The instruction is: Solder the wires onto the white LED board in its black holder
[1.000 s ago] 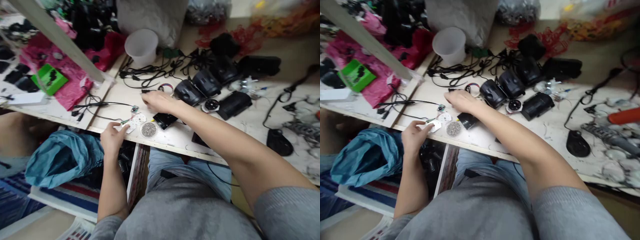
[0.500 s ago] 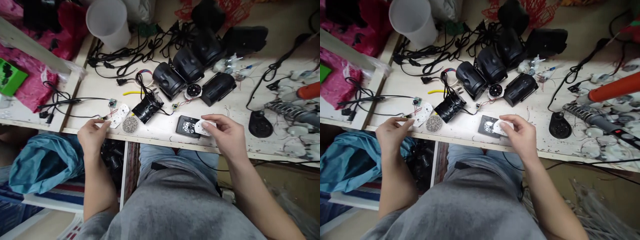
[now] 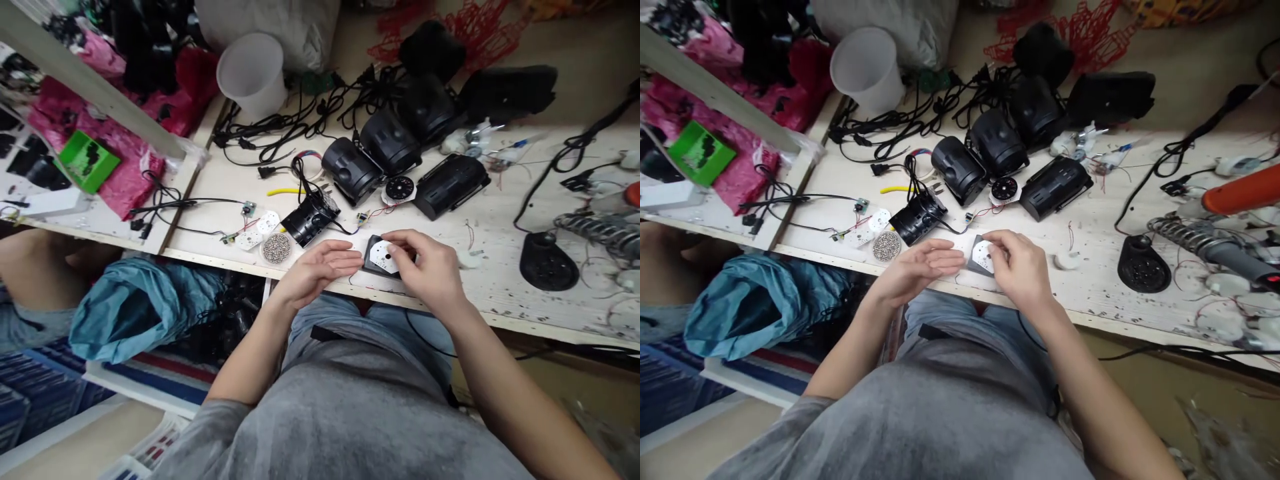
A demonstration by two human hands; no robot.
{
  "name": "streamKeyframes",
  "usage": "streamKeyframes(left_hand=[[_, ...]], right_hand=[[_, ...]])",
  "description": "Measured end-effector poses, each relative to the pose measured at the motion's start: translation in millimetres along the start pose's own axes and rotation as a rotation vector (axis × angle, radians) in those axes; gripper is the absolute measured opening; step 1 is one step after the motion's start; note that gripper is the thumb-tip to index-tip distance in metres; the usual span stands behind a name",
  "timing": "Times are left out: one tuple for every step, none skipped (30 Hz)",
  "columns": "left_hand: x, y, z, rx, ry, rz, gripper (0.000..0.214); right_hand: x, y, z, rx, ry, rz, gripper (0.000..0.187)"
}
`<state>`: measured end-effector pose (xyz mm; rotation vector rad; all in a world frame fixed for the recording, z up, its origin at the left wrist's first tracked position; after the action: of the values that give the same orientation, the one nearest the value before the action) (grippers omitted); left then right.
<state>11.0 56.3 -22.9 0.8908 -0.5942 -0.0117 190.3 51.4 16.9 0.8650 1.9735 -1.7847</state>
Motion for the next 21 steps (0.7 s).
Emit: streamKeyframes(left_hand=[[0.2, -2, -2, 0.005, 0.004, 0.023, 0.044], [-0.8, -2, -3, 0.014, 0.013, 0.026, 0.042], [-2.6, -1, -3, 0.026, 0.023, 0.012, 0.038], [-5.2, 2, -1, 0.047, 0.036, -0.015, 0.033], [-9.1, 7, 3, 0.081, 0.056, -0.057, 0.028], [-15.0, 15, 8, 0.136, 0.094, -0.117, 0.025], [-23.6, 26, 14, 0.215, 0.161, -0.200, 0.022], [-34.8, 40, 23, 0.319, 0.265, -0.308, 0.020], [-47.2, 55, 35, 0.434, 0.401, -0.442, 0.019], [-58.5, 69, 49, 0.541, 0.552, -0.597, 0.020], [-67.3, 80, 62, 0.625, 0.695, -0.758, 0.022], [-73.2, 87, 73, 0.682, 0.805, -0.908, 0.024], [-77.0, 90, 78, 0.713, 0.867, -1.040, 0.026], [-79.1, 90, 80, 0.730, 0.881, -1.148, 0.028], [-79.9, 89, 78, 0.746, 0.865, -1.231, 0.028], [-79.7, 87, 76, 0.771, 0.845, -1.292, 0.027], [-78.7, 86, 75, 0.803, 0.834, -1.341, 0.024], [-76.8, 86, 74, 0.840, 0.840, -1.382, 0.022], [-73.9, 87, 74, 0.881, 0.857, -1.414, 0.020], [-69.4, 89, 74, 0.925, 0.876, -1.438, 0.018], [-63.3, 92, 73, 0.969, 0.886, -1.454, 0.017]], right_hand=[[0, -3, 0, -0.040, 0.008, 0.034, 0.020], [-1, -5, 0, -0.078, 0.019, 0.061, 0.021], [-2, -7, 1, -0.112, 0.030, 0.086, 0.021], [-3, -8, 3, -0.138, 0.044, 0.111, 0.021], [-4, -9, 4, -0.157, 0.059, 0.136, 0.020], [-6, -9, 5, -0.172, 0.076, 0.157, 0.020], [-8, -10, 7, -0.182, 0.096, 0.172, 0.020], [-12, -12, 8, -0.191, 0.120, 0.175, 0.019], [-16, -13, 10, -0.196, 0.147, 0.166, 0.018], [-22, -15, 12, -0.198, 0.174, 0.145, 0.017], [-30, -16, 15, -0.200, 0.206, 0.122, 0.016], [-39, -17, 18, -0.201, 0.246, 0.105, 0.014], [-50, -17, 21, -0.202, 0.293, 0.100, 0.013], [-61, -16, 26, -0.199, 0.345, 0.106, 0.011], [-74, -14, 31, -0.197, 0.403, 0.121, 0.010], [-87, -11, 37, -0.194, 0.468, 0.141, 0.008], [-100, -7, 44, -0.187, 0.534, 0.161, 0.006], [-112, -1, 53, -0.172, 0.599, 0.179, 0.004], [-124, 7, 62, -0.149, 0.668, 0.195, 0.005], [-134, 16, 72, -0.113, 0.716, 0.214, 0.008], [-141, 28, 81, -0.066, 0.744, 0.233, 0.012]])
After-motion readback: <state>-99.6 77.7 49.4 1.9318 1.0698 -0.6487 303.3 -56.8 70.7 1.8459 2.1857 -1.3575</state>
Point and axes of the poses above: each hand's wrist, its own z-axis away from the middle knuckle, its own x-axis out of the palm, y = z × x, the point moved 9 cm from there along -z, towards the middle knuckle, and after that the axes turned 3 degrees about y, right-handed, at the moved point
